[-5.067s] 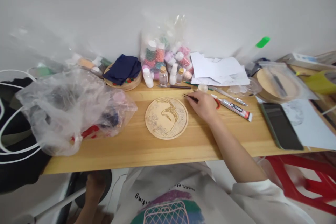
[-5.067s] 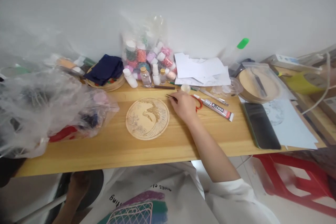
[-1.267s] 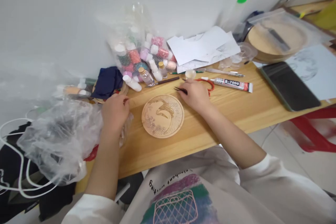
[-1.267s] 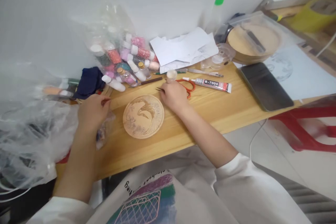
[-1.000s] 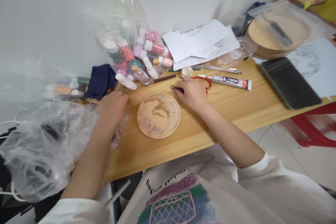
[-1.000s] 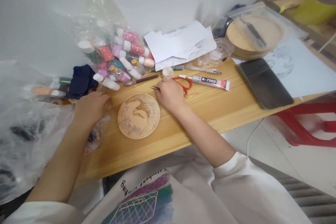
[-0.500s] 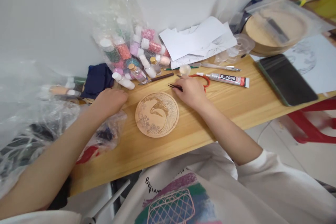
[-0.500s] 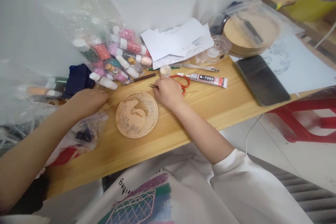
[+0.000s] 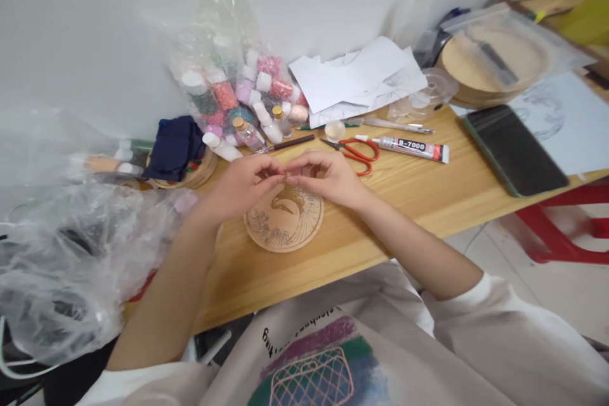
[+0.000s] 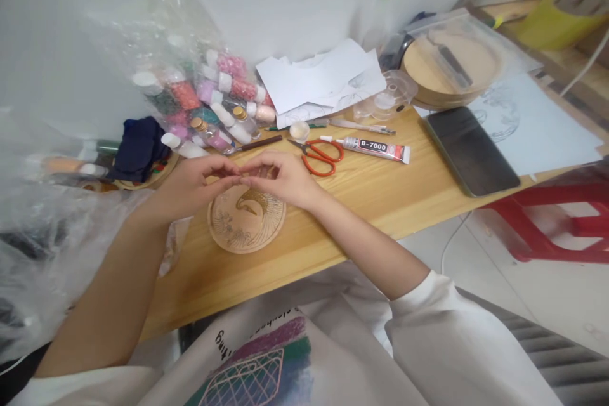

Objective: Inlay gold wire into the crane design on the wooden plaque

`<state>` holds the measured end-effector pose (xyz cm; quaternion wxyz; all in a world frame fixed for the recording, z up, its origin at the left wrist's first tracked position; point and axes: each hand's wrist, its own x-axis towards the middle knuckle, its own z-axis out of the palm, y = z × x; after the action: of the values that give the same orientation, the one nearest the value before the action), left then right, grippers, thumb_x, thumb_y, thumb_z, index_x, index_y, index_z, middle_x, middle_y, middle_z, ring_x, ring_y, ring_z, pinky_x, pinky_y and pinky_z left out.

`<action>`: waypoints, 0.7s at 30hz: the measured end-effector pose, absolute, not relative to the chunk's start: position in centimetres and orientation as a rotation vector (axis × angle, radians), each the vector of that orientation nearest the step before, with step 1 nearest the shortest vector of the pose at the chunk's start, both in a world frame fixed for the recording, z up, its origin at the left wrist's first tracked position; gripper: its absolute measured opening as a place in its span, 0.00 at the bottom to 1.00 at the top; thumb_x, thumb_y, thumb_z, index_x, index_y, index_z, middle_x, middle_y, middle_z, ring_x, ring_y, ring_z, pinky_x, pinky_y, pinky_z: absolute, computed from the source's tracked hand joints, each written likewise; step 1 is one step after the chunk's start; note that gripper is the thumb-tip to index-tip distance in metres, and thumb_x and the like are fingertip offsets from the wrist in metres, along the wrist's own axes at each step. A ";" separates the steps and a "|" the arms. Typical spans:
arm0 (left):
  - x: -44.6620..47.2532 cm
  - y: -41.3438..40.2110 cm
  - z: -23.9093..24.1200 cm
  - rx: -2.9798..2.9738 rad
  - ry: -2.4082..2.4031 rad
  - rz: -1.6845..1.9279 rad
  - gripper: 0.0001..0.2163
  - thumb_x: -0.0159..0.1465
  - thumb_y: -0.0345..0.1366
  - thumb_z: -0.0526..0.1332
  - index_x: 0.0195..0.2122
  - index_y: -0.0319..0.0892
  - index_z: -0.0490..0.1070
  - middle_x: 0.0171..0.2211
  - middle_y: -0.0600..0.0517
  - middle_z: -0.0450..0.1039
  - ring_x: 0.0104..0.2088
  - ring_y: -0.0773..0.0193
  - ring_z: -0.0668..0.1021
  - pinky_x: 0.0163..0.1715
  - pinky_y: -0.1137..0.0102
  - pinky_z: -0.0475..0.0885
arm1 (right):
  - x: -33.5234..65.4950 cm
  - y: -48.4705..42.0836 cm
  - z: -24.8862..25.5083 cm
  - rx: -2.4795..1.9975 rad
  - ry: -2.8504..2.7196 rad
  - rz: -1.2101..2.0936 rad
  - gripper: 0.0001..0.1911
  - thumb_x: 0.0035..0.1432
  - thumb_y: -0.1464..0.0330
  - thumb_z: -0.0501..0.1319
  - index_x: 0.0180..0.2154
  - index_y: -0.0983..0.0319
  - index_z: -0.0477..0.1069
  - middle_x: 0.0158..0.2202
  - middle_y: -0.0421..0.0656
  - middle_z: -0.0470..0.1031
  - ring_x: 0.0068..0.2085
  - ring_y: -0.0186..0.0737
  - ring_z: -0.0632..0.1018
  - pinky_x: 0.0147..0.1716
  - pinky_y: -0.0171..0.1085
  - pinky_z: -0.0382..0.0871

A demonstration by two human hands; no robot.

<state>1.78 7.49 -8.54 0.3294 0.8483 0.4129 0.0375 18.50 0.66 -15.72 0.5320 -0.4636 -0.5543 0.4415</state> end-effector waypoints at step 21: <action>-7.4 -2.3 -11.3 1.894 1.447 0.127 0.16 0.66 0.49 0.49 0.30 0.45 0.66 0.30 0.52 0.72 0.35 0.60 0.75 0.36 0.68 0.71 | 19.5 0.8 -15.9 -1.531 -1.271 0.962 0.02 0.53 0.72 0.65 0.28 0.64 0.76 0.25 0.40 0.76 0.26 0.32 0.72 0.28 0.33 0.64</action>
<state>-7.42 -2.33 -11.35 0.3686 0.7377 0.5634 0.0494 19.52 0.78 -15.92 0.4491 -0.6189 -0.5139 0.3888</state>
